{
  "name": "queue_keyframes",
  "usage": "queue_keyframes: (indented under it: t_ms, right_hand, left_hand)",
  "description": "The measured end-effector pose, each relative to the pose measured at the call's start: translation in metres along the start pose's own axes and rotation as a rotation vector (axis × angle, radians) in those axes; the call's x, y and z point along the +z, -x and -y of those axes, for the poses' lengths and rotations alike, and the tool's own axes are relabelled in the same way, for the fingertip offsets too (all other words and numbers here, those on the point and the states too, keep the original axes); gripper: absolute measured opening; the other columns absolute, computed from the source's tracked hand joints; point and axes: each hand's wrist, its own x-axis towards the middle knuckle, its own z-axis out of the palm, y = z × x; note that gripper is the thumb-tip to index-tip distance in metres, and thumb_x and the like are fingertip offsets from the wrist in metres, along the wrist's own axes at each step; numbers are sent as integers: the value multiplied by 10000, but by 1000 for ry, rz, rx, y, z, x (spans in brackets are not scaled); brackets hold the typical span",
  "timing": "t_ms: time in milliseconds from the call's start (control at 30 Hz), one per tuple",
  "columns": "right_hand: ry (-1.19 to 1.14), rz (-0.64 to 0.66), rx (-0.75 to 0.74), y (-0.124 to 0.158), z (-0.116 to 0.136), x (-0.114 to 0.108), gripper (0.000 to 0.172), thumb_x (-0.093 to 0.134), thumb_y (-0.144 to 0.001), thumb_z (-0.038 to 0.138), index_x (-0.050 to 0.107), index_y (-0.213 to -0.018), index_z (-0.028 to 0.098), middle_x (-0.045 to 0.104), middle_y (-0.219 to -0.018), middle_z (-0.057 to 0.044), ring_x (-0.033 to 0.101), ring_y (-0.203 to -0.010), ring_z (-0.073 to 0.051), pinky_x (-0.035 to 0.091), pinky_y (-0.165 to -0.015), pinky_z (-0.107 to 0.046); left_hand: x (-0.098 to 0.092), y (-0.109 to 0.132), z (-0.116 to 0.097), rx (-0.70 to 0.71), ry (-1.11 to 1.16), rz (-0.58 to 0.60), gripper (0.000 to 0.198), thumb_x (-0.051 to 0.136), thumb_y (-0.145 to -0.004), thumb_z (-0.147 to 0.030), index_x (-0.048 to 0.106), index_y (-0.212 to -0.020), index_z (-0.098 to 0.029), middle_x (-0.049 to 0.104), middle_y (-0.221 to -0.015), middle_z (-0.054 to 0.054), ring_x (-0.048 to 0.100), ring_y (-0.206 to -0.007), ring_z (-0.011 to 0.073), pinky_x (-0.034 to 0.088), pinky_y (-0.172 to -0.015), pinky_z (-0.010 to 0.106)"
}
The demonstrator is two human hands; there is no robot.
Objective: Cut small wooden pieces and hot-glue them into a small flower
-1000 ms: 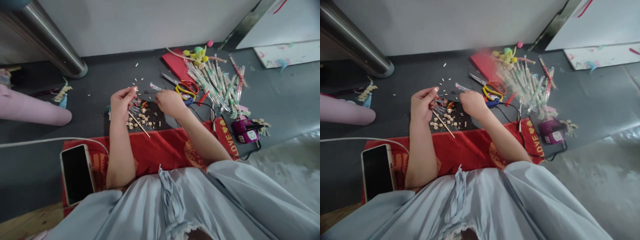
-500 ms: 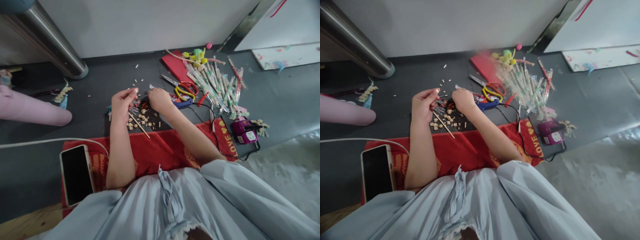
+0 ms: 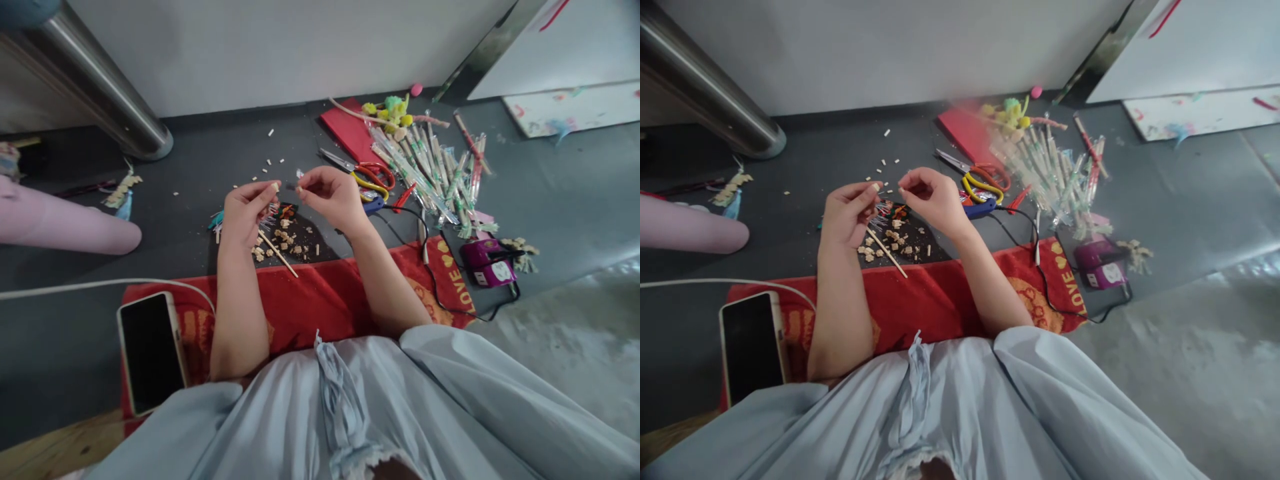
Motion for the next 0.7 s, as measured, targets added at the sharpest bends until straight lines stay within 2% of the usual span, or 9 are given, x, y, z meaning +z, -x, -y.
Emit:
queue_keyframes:
  t_ms: [133, 267, 433, 533, 700]
  right_hand:
    - [-123, -9, 28, 2, 3, 3, 358, 707, -692, 514, 583, -821, 203, 638, -802, -5, 601, -733, -107, 525, -703, -257]
    - [-162, -4, 40, 3, 2, 8, 395, 718, -681, 519, 622, -899, 203, 654, -821, -12, 621, -772, -119, 540, -741, -276]
    - [-175, -21, -8, 4, 1, 11, 292, 710, -712, 435, 663, -844, 179, 674, -838, -23, 636, -784, -130, 542, -773, -303]
    - [-157, -24, -21, 5, 2, 12, 231, 692, -735, 397, 666, -814, 182, 672, -840, -18, 636, -798, -130, 535, -798, -307]
    - [-192, -37, -1, 5, 3, 16, 239, 690, -738, 404, 665, -828, 184, 667, -860, -15, 630, -820, -128, 528, -814, -302]
  left_hand:
    - [1, 2, 0, -13, 2, 48, 169, 830, -609, -297, 746, -723, -205, 597, -548, -15, 431, -419, 22, 298, -403, 157]
    - [1, 3, 1, 2, -13, 58, 219, 851, -562, -349, 754, -710, -220, 619, -558, -7, 456, -433, 33, 311, -404, 158]
    - [2, 5, 0, 22, 0, 63, 240, 860, -539, -377, 758, -699, -230, 617, -548, -11, 451, -428, 31, 310, -404, 158]
    - [3, 5, -1, 19, -15, 58, 166, 840, -593, -320, 755, -694, -219, 610, -543, -11, 436, -415, 28, 306, -403, 166]
    - [4, 5, 0, 43, -29, 41, 86, 808, -651, -228, 754, -712, -198, 621, -568, 1, 478, -433, 37, 320, -413, 176]
